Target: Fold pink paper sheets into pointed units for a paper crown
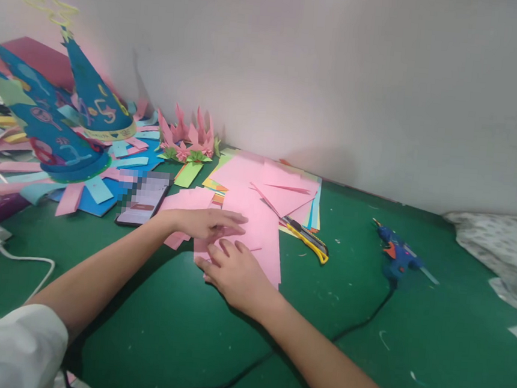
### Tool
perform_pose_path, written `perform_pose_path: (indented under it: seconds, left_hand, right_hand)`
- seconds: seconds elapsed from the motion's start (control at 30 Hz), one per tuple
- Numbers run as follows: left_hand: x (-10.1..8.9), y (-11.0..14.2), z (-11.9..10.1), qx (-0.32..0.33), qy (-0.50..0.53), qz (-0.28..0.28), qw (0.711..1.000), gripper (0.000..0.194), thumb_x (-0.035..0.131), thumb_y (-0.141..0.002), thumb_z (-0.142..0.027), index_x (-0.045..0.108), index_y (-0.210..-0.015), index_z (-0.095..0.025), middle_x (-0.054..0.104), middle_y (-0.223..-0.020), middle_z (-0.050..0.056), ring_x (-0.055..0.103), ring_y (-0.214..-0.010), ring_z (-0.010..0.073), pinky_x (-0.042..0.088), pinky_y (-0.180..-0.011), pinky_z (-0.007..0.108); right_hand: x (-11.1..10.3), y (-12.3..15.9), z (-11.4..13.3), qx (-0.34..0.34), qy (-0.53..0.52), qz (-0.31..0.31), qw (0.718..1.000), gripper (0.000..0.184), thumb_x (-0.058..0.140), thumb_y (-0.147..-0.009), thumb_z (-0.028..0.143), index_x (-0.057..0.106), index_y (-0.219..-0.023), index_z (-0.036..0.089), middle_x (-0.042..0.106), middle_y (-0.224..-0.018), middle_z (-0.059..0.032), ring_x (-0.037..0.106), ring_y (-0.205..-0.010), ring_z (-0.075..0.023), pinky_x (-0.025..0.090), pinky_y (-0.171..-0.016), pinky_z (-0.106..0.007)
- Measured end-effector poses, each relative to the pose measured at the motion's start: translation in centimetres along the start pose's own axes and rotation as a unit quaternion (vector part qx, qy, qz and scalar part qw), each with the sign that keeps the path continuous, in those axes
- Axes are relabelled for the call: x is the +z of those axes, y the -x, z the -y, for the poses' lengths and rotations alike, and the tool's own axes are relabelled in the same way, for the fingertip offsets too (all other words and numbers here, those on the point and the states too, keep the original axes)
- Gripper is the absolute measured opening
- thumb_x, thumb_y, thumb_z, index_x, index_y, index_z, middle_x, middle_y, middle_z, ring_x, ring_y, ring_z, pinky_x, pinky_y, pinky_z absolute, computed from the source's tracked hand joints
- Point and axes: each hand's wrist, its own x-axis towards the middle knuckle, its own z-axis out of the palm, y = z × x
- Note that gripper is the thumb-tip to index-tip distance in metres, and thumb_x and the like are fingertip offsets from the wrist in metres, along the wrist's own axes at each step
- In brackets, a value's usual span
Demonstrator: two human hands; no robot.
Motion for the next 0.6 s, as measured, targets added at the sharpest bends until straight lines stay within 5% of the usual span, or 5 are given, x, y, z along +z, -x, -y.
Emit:
perform_pose_path:
  seconds: [0.3, 0.6]
  left_hand:
    - [-0.3, 0.0, -0.8, -0.023, 0.004, 0.002, 1.0, 0.06, 0.041, -0.076, -0.004, 0.047, -0.131, -0.027, 0.03, -0.149, -0.003, 0.023, -0.138, 0.0163, 0.025, -0.112, 0.033]
    - [-0.4, 0.0, -1.3, -0.031, -0.002, 0.001, 1.0, 0.056, 0.041, -0.079, -0.006, 0.048, -0.13, -0.027, 0.032, -0.148, -0.002, 0.025, -0.138, 0.0173, 0.025, -0.111, 0.034]
  right_hand:
    - [-1.6, 3.6, -3.0, 0.058, -0.016, -0.014, 0.998, 0.025, 0.042, -0.092, 0.021, 0.06, -0.106, 0.012, 0.06, -0.095, -0.0119, 0.053, -0.088, -0.0221, 0.044, -0.075, -0.036]
    - [-2.5, 6.2, -5.3, 0.132, -0.011, -0.046, 0.99, 0.029, 0.04, -0.09, 0.018, 0.068, -0.089, 0.015, 0.065, -0.089, -0.0096, 0.058, -0.087, -0.0213, 0.045, -0.08, -0.037]
